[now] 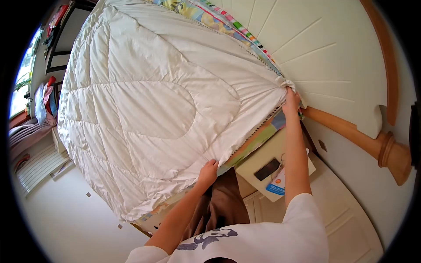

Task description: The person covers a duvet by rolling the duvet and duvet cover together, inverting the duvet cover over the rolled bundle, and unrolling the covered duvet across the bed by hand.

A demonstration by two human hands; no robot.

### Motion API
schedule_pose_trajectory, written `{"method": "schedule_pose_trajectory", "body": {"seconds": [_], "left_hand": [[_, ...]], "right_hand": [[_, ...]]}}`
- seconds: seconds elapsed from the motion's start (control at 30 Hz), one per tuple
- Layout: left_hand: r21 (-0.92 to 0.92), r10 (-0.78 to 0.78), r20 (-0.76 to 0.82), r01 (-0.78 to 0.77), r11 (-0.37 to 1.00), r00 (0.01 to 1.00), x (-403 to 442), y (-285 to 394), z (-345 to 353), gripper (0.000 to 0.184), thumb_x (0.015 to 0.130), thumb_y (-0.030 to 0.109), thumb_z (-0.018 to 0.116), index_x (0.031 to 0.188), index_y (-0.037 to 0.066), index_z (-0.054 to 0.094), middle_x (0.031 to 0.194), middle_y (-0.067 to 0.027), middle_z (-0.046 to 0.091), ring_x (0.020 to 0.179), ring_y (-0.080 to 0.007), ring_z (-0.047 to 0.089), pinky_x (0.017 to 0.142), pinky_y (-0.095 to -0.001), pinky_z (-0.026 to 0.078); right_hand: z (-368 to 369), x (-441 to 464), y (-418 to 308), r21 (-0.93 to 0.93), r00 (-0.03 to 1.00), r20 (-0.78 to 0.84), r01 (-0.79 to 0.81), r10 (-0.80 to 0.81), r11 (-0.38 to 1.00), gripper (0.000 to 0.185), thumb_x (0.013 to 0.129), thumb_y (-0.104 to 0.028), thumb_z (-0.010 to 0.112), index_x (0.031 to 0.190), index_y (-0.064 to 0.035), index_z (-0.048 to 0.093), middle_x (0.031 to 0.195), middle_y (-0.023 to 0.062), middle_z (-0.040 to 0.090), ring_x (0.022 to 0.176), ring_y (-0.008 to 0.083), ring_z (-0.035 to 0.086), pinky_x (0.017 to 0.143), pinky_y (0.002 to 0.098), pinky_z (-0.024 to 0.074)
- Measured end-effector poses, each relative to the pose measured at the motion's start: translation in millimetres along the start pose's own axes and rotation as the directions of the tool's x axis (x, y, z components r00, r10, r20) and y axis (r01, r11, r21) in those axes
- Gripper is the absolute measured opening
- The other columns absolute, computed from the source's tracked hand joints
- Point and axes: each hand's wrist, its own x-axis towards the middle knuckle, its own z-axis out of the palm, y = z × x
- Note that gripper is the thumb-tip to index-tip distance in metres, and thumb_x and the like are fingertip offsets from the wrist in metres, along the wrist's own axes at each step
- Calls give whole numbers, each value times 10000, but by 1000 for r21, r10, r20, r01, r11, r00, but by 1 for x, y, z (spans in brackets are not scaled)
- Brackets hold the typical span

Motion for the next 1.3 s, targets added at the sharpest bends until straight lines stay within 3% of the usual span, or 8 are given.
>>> {"method": "schedule_pose_trajectory", "body": {"seconds": [0.13, 0.2, 0.37, 0.43, 0.53, 0.8, 0.97, 1.3], "left_hand": [[-84, 33, 9, -33, 996, 999, -12, 6, 5, 343, 769, -32, 538, 1100, 44, 588, 1080, -135, 561, 1043, -373, 550, 848, -464, 502], [-130, -3, 28, 7, 991, 1000, -13, 0, 21, 366, 764, -25, 541, 1119, 53, 581, 1104, -157, 551, 1061, -399, 537, 862, -475, 499], [-6, -136, 182, 140, 990, 974, 25, -6, 2, 182, 828, 197, 580, 958, 71, 603, 1006, -156, 619, 960, -384, 610, 766, -508, 513], [-110, -118, -185, 99, 989, 976, 46, -7, -11, 167, 817, 172, 627, 941, 69, 584, 997, -144, 596, 944, -381, 592, 733, -489, 508], [-26, -92, -353, 88, 996, 931, 86, 7, -39, 641, 689, 142, 736, 1299, 104, 543, 1291, -240, 469, 1160, -450, 475, 976, -509, 425], [-110, -140, -8, 138, 984, 990, 101, -23, -22, 911, 656, 206, 795, 1472, 154, 392, 1515, -264, 234, 1355, -490, 345, 1031, -569, 402], [-21, -134, 78, 136, 990, 988, 102, -39, -11, 1016, 652, 285, 804, 1529, 199, 298, 1561, -234, 137, 1385, -476, 316, 986, -682, 379], [13, -141, 125, 140, 990, 982, 122, -42, -26, 777, 670, 321, 751, 1385, 126, 519, 1459, -244, 361, 1242, -431, 507, 1000, -439, 472]], "right_hand": [[-19, -13, -5, -98, 985, -126, 105, -117, 990, 400, 856, -164, 720, 1193, 27, 620, 1133, 110, 659, 996, 221, 632, 825, 350, 503], [-42, 16, 44, -620, 918, -191, 160, -346, 768, 464, 840, -200, 754, 1213, 37, 613, 1195, 134, 656, 1063, 234, 610, 912, 338, 466], [-41, 22, 42, -539, 975, 7, 191, -222, 820, 531, 837, -263, 775, 1259, 6, 598, 1262, 136, 632, 1115, 265, 590, 933, 352, 452], [-42, 26, 49, -628, 936, -22, 260, -351, 734, 468, 811, -270, 778, 1168, -5, 629, 1151, 159, 673, 1048, 299, 630, 901, 359, 469], [-44, 11, 46, -748, 863, 47, 364, -503, 556, 408, 796, -234, 778, 1098, 2, 638, 1044, 174, 692, 973, 316, 655, 870, 373, 484], [-56, -33, 36, -867, 824, 6, 286, -567, 408, 529, 696, -255, 852, 1084, 13, 612, 1173, 204, 629, 1038, 356, 614, 875, 457, 491], [-32, -21, 25, -843, 850, -405, -205, -336, 497, 1014, 548, -373, 941, 1343, 40, 467, 1289, 242, 575, 1210, 402, 537, 1049, 438, 416], [-55, -17, 7, -294, 999, -29, -43, 36, 955, 656, 660, 3, 834, 1256, 22, 562, 1213, 143, 644, 1071, 262, 630, 906, 368, 508]]}}
